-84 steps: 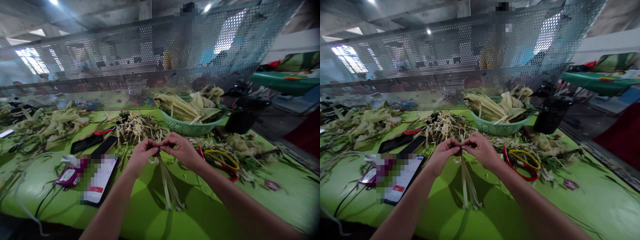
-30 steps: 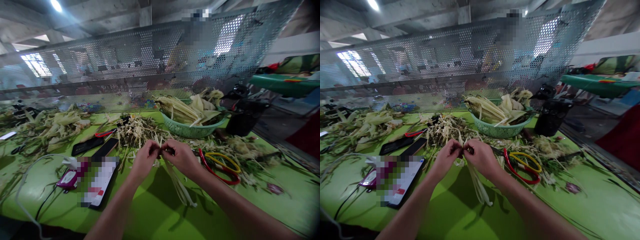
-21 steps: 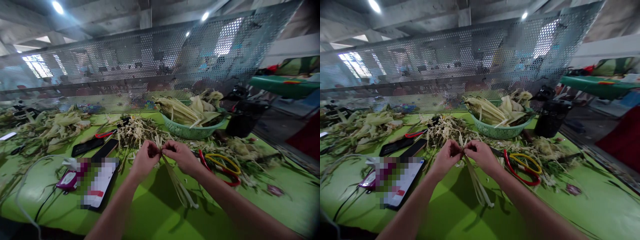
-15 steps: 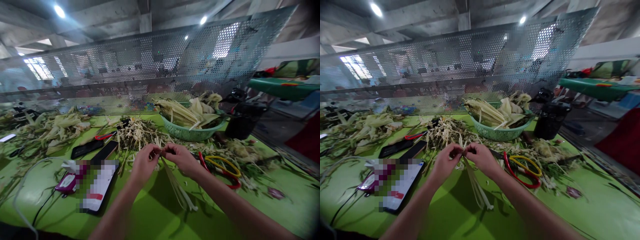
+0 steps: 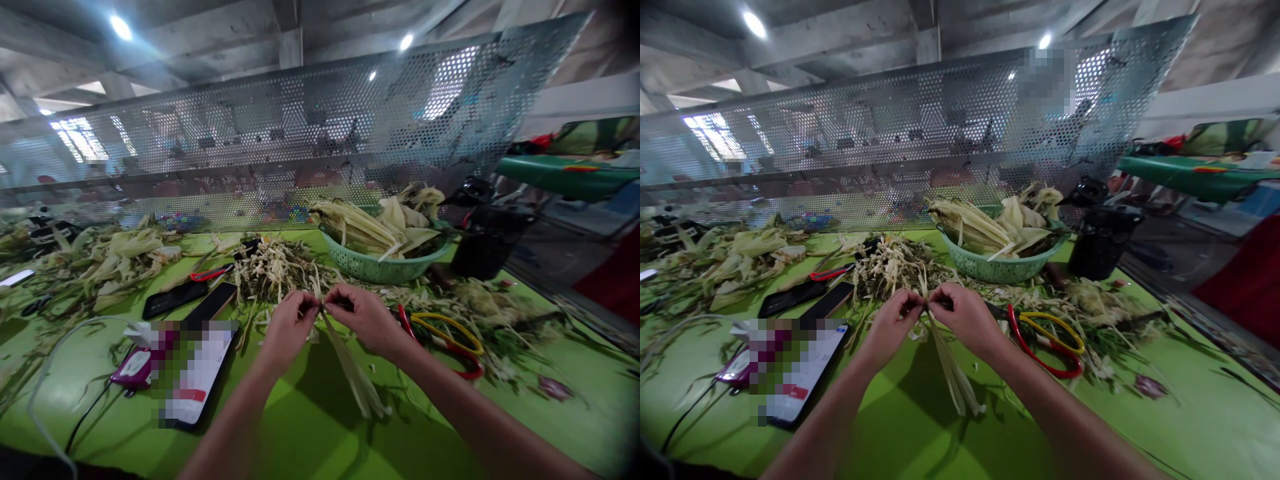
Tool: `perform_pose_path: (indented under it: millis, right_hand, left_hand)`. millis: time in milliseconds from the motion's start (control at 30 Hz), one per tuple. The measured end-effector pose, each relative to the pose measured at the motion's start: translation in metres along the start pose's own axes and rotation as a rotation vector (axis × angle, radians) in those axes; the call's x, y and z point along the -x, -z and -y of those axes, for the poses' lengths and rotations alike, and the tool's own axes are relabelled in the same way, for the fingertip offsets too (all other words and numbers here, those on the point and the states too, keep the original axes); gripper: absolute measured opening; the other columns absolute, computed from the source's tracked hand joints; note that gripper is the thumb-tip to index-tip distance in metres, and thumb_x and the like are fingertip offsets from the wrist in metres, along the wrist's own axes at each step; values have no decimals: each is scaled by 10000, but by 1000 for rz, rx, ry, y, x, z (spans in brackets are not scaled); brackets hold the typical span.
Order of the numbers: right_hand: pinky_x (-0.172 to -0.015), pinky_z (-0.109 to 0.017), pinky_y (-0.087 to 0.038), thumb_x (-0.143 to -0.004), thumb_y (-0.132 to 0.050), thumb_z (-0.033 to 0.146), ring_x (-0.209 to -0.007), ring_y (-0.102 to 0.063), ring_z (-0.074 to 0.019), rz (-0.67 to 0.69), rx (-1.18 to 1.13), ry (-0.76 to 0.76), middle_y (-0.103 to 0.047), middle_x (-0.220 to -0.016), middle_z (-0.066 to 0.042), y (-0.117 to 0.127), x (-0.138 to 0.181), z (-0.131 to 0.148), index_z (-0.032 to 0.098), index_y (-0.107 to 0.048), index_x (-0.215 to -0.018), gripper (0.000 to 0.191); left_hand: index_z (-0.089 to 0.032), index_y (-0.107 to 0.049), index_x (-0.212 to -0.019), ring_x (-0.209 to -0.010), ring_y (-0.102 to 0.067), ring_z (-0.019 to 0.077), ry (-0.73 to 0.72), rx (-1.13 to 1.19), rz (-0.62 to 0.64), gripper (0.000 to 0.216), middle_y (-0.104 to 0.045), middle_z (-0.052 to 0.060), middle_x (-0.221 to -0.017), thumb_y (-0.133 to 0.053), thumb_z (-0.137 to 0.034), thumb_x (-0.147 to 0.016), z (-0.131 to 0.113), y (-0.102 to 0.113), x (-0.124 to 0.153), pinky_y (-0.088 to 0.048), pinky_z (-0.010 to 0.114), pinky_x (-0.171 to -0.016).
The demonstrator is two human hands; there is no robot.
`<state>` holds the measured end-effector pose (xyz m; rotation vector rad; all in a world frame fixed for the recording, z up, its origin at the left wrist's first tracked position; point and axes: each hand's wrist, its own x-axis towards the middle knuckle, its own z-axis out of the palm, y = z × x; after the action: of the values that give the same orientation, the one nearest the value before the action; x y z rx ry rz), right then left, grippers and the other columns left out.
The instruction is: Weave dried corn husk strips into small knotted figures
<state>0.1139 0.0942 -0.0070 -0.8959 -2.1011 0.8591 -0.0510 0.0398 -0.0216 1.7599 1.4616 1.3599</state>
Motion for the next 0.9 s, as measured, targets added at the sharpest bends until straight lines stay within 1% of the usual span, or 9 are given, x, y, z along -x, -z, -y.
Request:
perform_pose_path:
  millis: [133, 200, 267, 367, 467, 600, 667, 767, 900]
  right_hand:
    - [-643, -241, -409, -807, -549, 264, -687, -538, -143, -2, -40, -7, -609, -728, 0, 0, 0, 3, 171, -599, -784, 107]
    - [-646, -245, -410, -798, -555, 261, -684, -532, -142, 1, -82, -16, -598, -718, 2, 1, 0, 6, 170, -596, -778, 102]
    - [-650, -249, -411, -788, -562, 264, -683, -526, -142, 6, -133, -31, -589, -711, 4, 2, -1, 9, 169, -595, -771, 102]
    - [-654, -253, -406, -763, -579, 280, -675, -514, -138, 20, -221, -70, -576, -701, 6, 3, -3, 12, 165, -594, -746, 117]
    - [-614, -245, -381, -738, -599, 302, -634, -485, -123, 35, -325, -140, -550, -673, 17, 2, -3, 13, 163, -587, -726, 140]
    - [-491, -225, -267, -718, -625, 327, -518, -357, -85, 68, -456, -255, -470, -602, 50, 1, -3, 13, 164, -578, -725, 170]
    - [-475, -227, -234, -707, -641, 339, -503, -320, -79, 77, -512, -286, -451, -591, 56, 0, -2, 14, 166, -577, -719, 184]
    - [-479, -229, -235, -695, -661, 354, -508, -319, -79, 78, -589, -307, -450, -593, 52, -1, -1, 13, 168, -581, -704, 202]
    - [-477, -230, -220, -690, -682, 357, -498, -305, -72, 71, -647, -330, -441, -583, 53, -2, -1, 12, 163, -586, -692, 217]
  left_hand:
    - [-164, -571, -856, -772, -517, 140, 142, 192, 79, 89, -578, 22, -816, -537, -236, -816, 0, 0, -1, -405, 246, -703]
    - [-162, -567, -861, -746, -506, 128, 191, 285, 106, 99, -571, 10, -796, -548, -242, -806, -1, 0, -1, -397, 240, -692]
    - [-160, -566, -864, -728, -504, 119, 220, 349, 119, 111, -568, 1, -782, -570, -240, -788, -2, 0, -2, -394, 235, -687]
    - [-156, -566, -846, -702, -502, 111, 227, 359, 101, 120, -563, -7, -753, -603, -231, -761, -2, 0, -2, -394, 227, -670]
    - [-154, -572, -842, -707, -513, 115, 177, 307, 56, 111, -576, 0, -759, -604, -227, -764, -2, -1, -2, -404, 228, -668]
    - [-157, -595, -852, -735, -542, 126, 80, 194, -14, 94, -607, 20, -795, -596, -224, -787, -2, 0, -1, -426, 236, -689]
    - [-165, -599, -863, -740, -553, 129, 43, 172, -40, 94, -615, 21, -804, -604, -219, -787, -3, 0, 0, -434, 235, -693]
    - [-180, -604, -880, -761, -567, 137, -21, 161, -77, 94, -617, 23, -822, -608, -214, -792, -6, 0, 2, -446, 234, -697]
    - [-195, -649, -871, -822, -582, 155, -157, 43, -110, 81, -624, 43, -860, -592, -210, -815, -11, 2, 3, -456, 246, -730]
